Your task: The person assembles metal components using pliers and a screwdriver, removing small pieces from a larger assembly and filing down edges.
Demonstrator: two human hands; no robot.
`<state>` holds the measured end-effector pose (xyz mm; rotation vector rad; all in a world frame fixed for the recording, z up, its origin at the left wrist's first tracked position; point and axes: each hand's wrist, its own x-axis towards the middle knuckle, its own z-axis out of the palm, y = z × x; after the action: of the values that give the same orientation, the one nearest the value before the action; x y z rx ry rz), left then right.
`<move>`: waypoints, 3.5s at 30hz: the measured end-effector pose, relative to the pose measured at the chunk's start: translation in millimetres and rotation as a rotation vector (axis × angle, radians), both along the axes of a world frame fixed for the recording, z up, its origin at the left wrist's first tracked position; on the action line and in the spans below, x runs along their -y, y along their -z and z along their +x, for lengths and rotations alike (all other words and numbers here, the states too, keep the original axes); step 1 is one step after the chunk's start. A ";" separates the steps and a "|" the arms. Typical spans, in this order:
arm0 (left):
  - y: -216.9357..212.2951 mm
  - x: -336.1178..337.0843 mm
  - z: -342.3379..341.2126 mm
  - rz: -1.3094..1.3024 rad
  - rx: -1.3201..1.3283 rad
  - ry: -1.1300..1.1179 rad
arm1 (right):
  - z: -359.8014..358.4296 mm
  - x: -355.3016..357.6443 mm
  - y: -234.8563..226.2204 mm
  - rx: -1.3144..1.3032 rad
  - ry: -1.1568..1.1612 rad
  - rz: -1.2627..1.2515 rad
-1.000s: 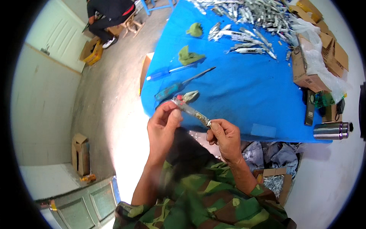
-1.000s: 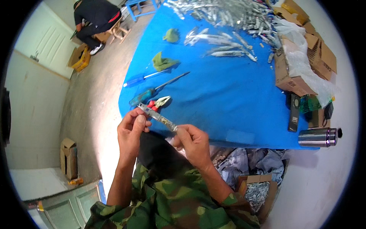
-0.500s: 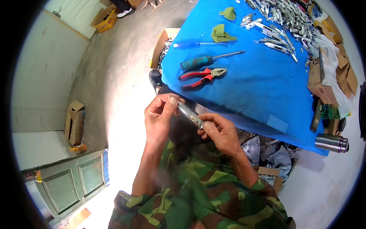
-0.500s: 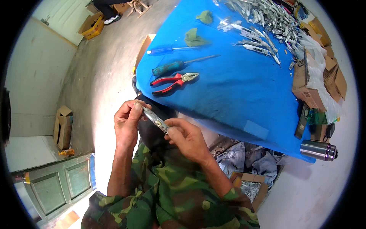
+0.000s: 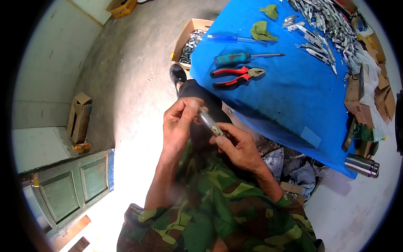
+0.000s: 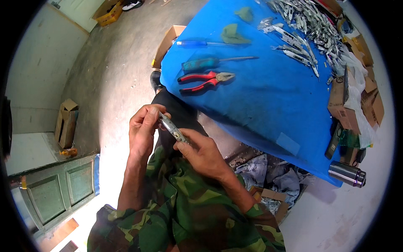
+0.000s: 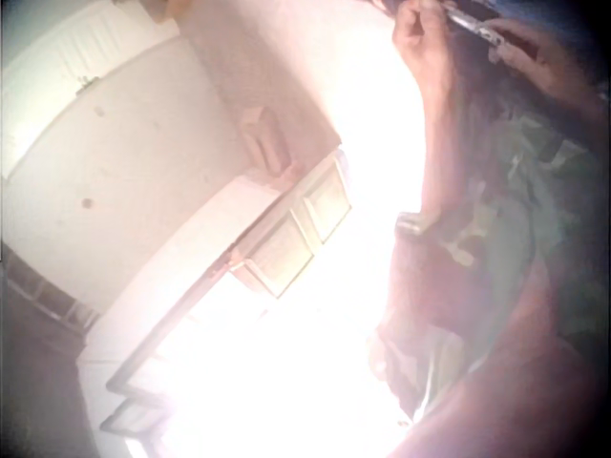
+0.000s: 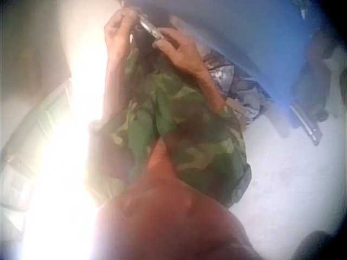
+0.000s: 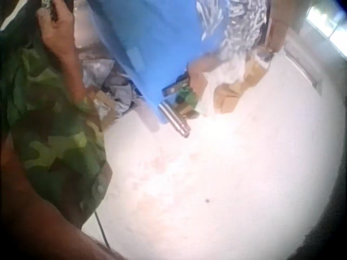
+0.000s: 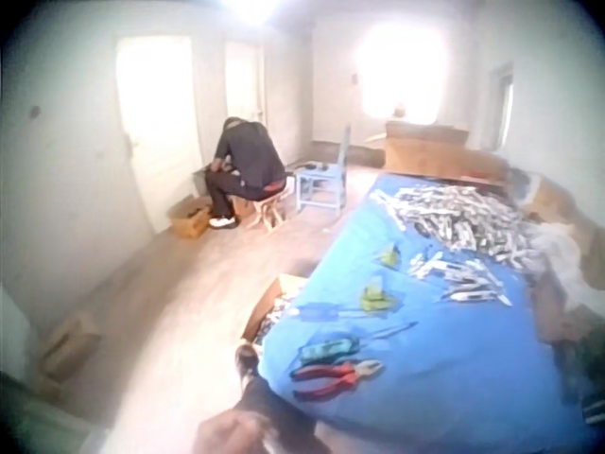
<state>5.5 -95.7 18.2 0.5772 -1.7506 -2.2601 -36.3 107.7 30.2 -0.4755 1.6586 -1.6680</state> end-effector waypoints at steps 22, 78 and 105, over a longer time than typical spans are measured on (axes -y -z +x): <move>6.0 -7.0 15.1 0.111 0.164 -0.040 | 16.9 13.5 13.6 0.168 0.009 -0.163; 37.7 -15.6 11.2 0.864 0.147 -0.137 | 15.5 17.1 21.9 0.366 0.027 -0.258; 14.1 -34.2 16.6 -0.056 0.221 -0.266 | 14.2 18.9 25.8 0.422 -0.013 -0.110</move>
<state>22.1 -61.6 4.1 1.0156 -1.7078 -2.0228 -22.1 88.7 4.4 -0.1673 1.2584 -1.7158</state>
